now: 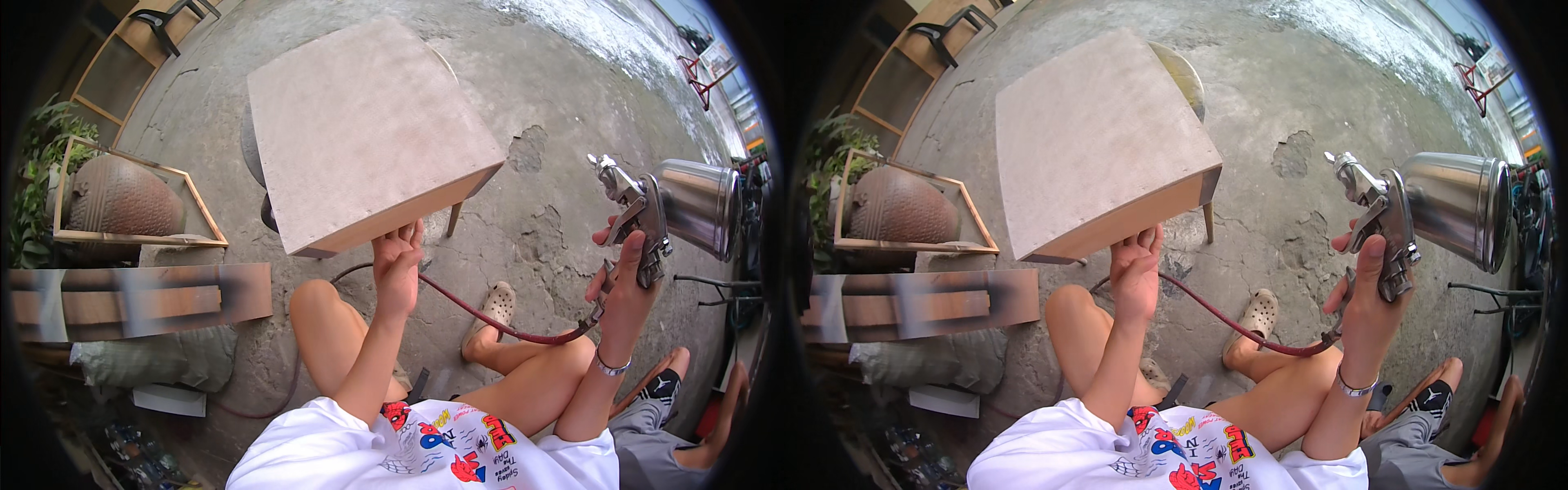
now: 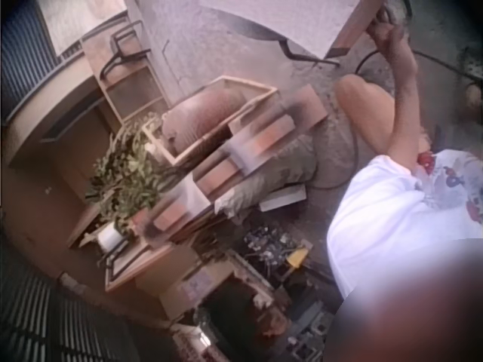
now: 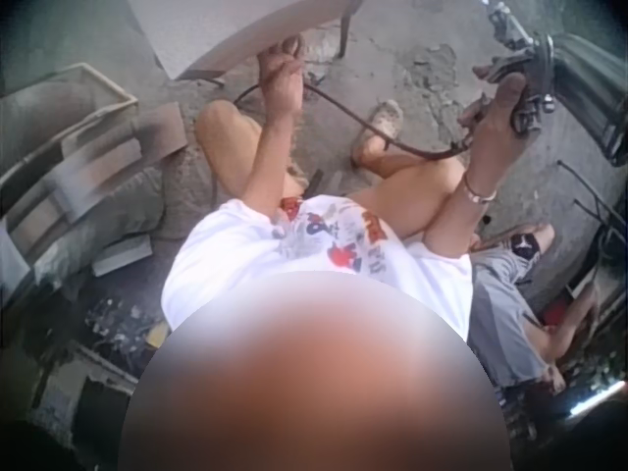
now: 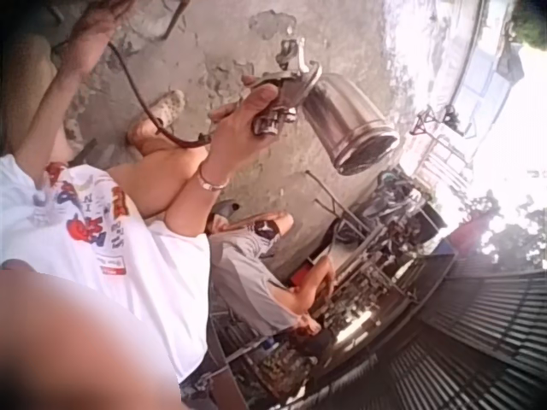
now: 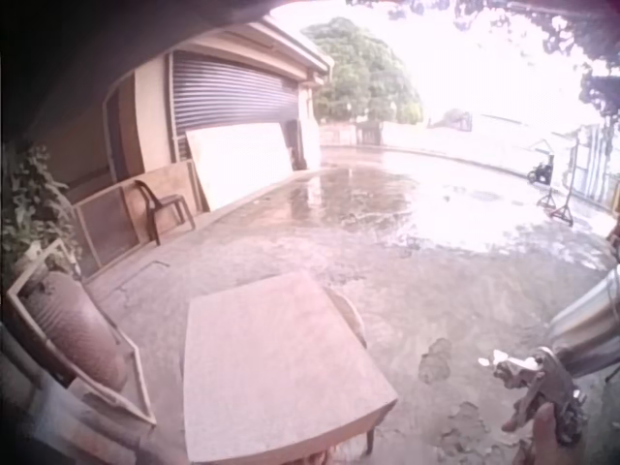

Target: The person uses a spray gun to apply a coat of paint to a small wooden table and a separate wooden plank. They rotate the table to cover all sides and then spray the plank before placing it aside.

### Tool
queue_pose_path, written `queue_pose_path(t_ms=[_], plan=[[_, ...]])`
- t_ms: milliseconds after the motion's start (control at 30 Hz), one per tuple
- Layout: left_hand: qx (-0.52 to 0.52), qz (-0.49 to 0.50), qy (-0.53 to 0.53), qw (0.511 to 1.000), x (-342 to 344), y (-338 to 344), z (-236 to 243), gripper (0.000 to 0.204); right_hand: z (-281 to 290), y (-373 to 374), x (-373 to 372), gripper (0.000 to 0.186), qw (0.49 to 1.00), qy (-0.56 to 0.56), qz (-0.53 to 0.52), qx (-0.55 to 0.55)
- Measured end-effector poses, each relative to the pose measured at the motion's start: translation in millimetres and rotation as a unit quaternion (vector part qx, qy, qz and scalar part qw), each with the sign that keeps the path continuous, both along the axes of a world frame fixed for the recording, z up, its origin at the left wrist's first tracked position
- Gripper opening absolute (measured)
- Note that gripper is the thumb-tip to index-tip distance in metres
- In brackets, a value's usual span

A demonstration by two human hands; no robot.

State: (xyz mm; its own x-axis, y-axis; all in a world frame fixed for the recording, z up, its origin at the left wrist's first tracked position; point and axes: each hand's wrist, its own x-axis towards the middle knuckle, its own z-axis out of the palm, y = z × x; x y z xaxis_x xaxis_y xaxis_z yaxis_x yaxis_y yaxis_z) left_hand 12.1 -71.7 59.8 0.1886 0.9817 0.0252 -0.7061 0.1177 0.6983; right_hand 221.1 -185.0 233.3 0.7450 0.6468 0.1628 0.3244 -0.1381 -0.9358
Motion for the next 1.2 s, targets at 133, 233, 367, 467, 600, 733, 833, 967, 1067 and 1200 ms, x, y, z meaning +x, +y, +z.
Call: queue_pose_path(t_ms=[133,233,367,467,600,733,833,967,1067,1200], plan=[[0.022,0.019,0.171,0.985,0,25,-51,0.032,3,2,-3,0.055,1.0,0.012,0.01,0.005],[0.025,0.068,0.272,0.959,-6,41,-79,0.024,4,3,-4,0.058,1.0,0.019,0.012,0.019],[0.077,0.085,0.369,0.922,-7,57,-110,0.024,4,3,-4,0.057,0.999,0.027,0.019,0.015],[0.122,0.11,0.381,0.91,-8,75,-139,0.024,5,4,-4,0.057,0.999,0.035,0.026,0.012],[0.119,0.07,0.117,0.983,-5,97,-144,0.022,5,5,-4,0.056,0.999,0.025,0.029,0.01],[0.118,-0.125,-0.13,0.977,-13,119,-134,0.027,1,7,-1,0.055,1.0,0.013,0.015,0.021],[0.071,-0.076,-0.1,0.99,0,119,-110,0.016,1,6,2,0.055,1.0,0.018,0.011,0.007],[0.084,-0.089,-0.136,0.983,-5,136,-119,0.026,1,2,7,0.055,0.999,0.034,0.022,-0.009],[0.086,-0.102,-0.155,0.979,-3,147,-124,0.03,0,2,8,0.055,0.999,0.035,0.016,-0.008],[0.079,-0.097,-0.13,0.984,-3,149,-126,0.031,-3,4,8,0.056,1.0,0.01,0.005,0.014]])
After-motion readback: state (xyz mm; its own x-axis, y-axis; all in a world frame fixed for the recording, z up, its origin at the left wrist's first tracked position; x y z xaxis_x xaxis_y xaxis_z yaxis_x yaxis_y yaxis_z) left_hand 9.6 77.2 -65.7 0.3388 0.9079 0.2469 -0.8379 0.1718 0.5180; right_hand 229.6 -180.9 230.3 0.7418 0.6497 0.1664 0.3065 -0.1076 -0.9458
